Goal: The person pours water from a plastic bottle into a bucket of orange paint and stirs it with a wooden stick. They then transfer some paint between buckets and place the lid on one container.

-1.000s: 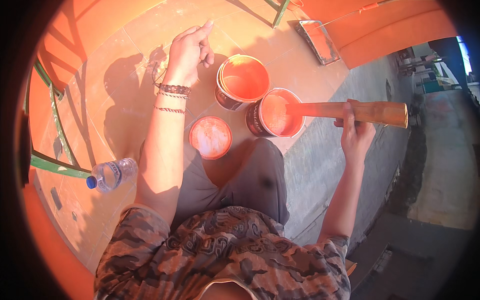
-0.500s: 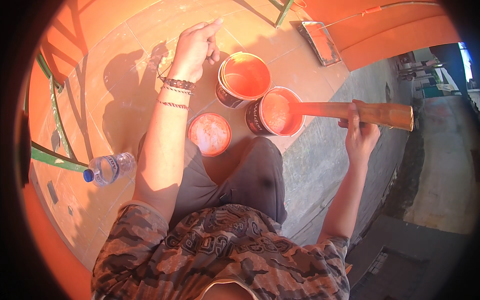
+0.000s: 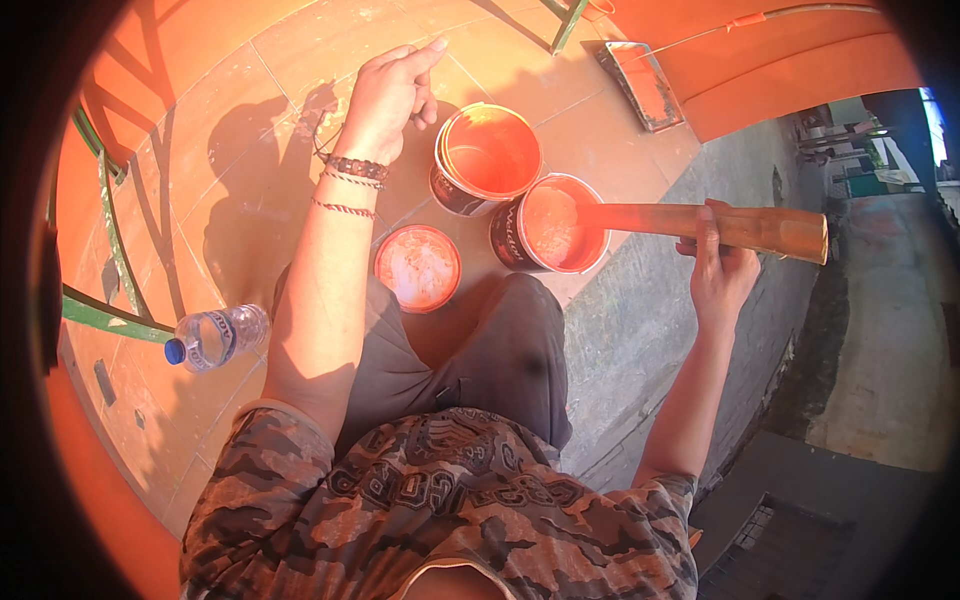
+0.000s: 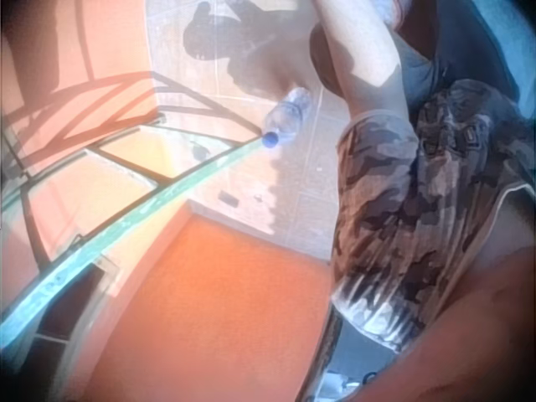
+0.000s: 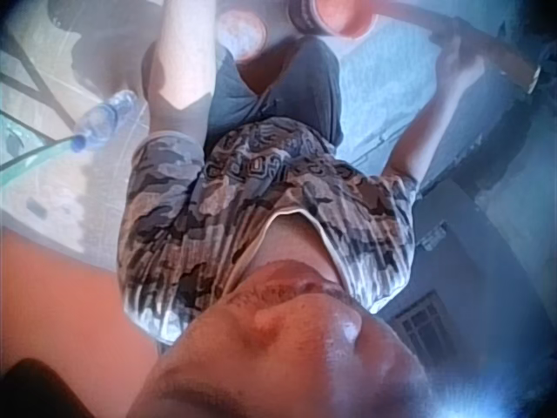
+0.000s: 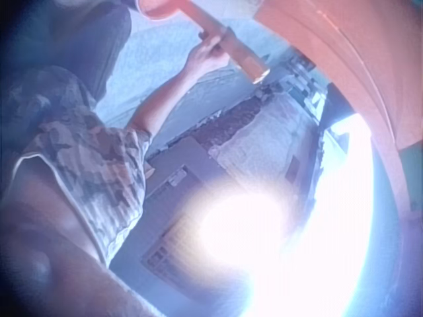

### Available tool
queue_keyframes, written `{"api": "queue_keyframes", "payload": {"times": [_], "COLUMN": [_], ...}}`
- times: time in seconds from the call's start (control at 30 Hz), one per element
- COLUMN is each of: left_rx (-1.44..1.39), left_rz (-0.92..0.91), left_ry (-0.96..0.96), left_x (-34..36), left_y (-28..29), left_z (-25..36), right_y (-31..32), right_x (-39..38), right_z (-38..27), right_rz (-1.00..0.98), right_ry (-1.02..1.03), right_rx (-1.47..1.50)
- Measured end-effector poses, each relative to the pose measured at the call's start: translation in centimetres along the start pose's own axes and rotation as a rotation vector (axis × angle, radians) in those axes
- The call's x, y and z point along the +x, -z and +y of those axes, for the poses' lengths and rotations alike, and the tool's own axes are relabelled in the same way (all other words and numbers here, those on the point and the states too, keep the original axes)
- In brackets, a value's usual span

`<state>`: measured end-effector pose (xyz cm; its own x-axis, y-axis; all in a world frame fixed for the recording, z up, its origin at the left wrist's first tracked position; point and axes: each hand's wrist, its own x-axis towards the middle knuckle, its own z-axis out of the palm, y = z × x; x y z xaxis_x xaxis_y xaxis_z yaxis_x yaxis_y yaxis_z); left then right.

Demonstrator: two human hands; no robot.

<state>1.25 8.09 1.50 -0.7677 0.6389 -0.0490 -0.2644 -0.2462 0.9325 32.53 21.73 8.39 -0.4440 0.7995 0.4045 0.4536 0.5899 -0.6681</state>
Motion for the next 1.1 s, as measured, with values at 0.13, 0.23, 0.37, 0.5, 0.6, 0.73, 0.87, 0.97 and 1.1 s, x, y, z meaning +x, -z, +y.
{"api": "queue_keyframes", "payload": {"times": [0.13, 0.23, 0.37, 0.5, 0.6, 0.73, 0.87, 0.97, 1.1], "left_rx": [0.006, 0.021, 0.028, 0.031, 0.041, 0.050, 0.059, 0.058, 0.064], "left_rz": [-0.005, -0.005, -0.007, -0.012, -0.013, -0.017, -0.016, -0.021, -0.026], "left_ry": [0.003, -0.003, -0.007, -0.015, -0.006, -0.008, -0.011, -0.015, -0.015], "left_x": [0.2, 0.2, 0.1, 0.1, 0.0, 0.0, 0.0, 0.1, 0.0], "left_y": [-0.1, -0.1, -0.1, -0.2, -0.3, -0.3, -0.3, -0.3, -0.3], "left_z": [-0.3, -0.3, -0.1, -0.2, -0.1, -0.1, -0.2, -0.2, -0.2], "right_y": [0.0, -0.2, -0.3, -0.3, -0.2, -0.3, -0.4, -0.5, -0.5], "right_x": [0.0, -0.1, -0.1, -0.1, -0.2, -0.1, -0.2, -0.1, -0.1], "right_z": [0.2, 0.6, 0.7, 1.0, 1.0, 1.2, 1.2, 1.4, 1.6], "right_rz": [-0.003, 0.003, 0.003, 0.007, 0.003, 0.006, 0.006, 0.011, 0.008], "right_ry": [0.014, 0.038, 0.037, -0.001, -0.023, -0.012, -0.010, 0.003, 0.007], "right_rx": [0.012, 0.031, 0.052, 0.056, 0.048, 0.041, 0.059, 0.061, 0.081]}}
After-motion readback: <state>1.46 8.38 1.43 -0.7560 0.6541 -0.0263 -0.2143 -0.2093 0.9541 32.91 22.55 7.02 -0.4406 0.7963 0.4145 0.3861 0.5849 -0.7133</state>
